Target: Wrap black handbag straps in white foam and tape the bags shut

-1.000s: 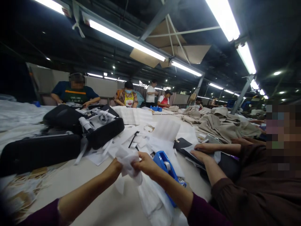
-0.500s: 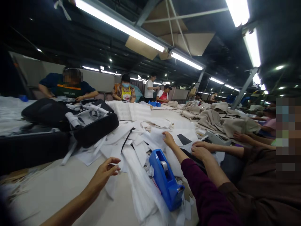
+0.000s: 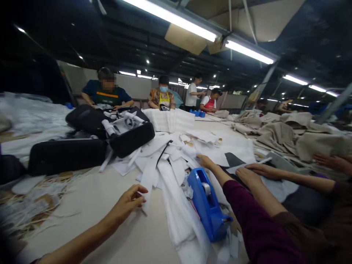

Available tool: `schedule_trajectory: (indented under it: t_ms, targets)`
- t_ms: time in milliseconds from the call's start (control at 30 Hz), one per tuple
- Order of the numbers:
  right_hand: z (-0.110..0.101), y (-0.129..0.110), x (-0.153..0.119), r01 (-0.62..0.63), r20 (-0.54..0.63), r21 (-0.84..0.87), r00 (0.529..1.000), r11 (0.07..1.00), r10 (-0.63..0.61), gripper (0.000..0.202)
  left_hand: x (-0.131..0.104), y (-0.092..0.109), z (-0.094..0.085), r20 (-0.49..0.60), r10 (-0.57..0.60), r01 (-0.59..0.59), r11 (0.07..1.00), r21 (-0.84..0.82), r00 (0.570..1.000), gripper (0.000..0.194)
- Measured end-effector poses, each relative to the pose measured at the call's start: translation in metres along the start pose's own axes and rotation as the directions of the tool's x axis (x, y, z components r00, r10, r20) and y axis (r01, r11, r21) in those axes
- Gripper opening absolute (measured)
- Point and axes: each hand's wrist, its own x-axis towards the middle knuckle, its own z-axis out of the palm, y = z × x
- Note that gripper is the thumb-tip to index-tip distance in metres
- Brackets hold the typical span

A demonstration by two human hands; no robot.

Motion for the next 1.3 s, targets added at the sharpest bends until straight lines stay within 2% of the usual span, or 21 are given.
schedule_trajectory:
  t_ms: [200,467,633,733,833,967,1033,1133,1200,1300]
  targets:
    - [-0.001,-0.003,0.009,0.013,0.088,0.024,0.996,1.000,-0.015,0.028,0.002,0.000,0.005,0.018,-0.011,0.011,1.000,0.008,1.000,0.026]
    - [0.004,0.005,0.006,0.003,0.132,0.103,0.991,0.995,-0.017,0.027,0.002,0.011,0.016,0.029,-0.019,0.017,0.999,0.043,0.999,0.028]
    - [0.006,0.004,0.001,-0.003,0.108,0.129,0.994,0.992,-0.011,0.031,0.000,0.014,0.025,0.060,-0.041,0.038,0.998,0.045,0.997,0.026]
    - [0.005,-0.002,-0.002,-0.015,0.093,0.117,0.996,0.993,0.004,0.037,-0.003,0.010,0.029,0.077,-0.020,0.018,0.999,0.028,0.997,0.024]
    - [0.002,-0.015,-0.007,0.025,0.058,0.073,0.998,0.997,-0.029,0.042,-0.008,0.003,0.031,0.083,0.004,-0.006,1.000,0.024,0.997,0.024]
    - [0.000,-0.029,-0.011,0.101,0.052,0.009,0.993,0.995,-0.102,0.032,-0.011,-0.008,0.033,0.093,-0.016,0.012,0.999,0.040,0.996,0.022]
    - [0.000,-0.031,-0.010,0.109,0.063,-0.004,0.992,0.994,-0.109,0.029,-0.011,-0.007,0.034,0.089,0.022,-0.030,0.996,0.089,0.996,0.020]
    - [0.004,-0.026,-0.008,0.073,0.086,0.004,0.994,0.997,-0.073,0.029,-0.005,0.008,0.038,0.098,0.184,-0.203,0.951,0.233,0.978,0.018]
    - [0.011,-0.017,-0.006,0.041,0.103,0.016,0.994,0.999,-0.043,0.029,0.007,0.019,0.048,0.139,0.286,-0.316,0.895,0.314,0.948,0.019]
    - [0.021,-0.002,-0.004,0.019,0.114,0.026,0.993,0.999,-0.022,0.030,0.032,0.029,0.073,0.210,0.353,-0.411,0.796,0.445,0.912,0.023]
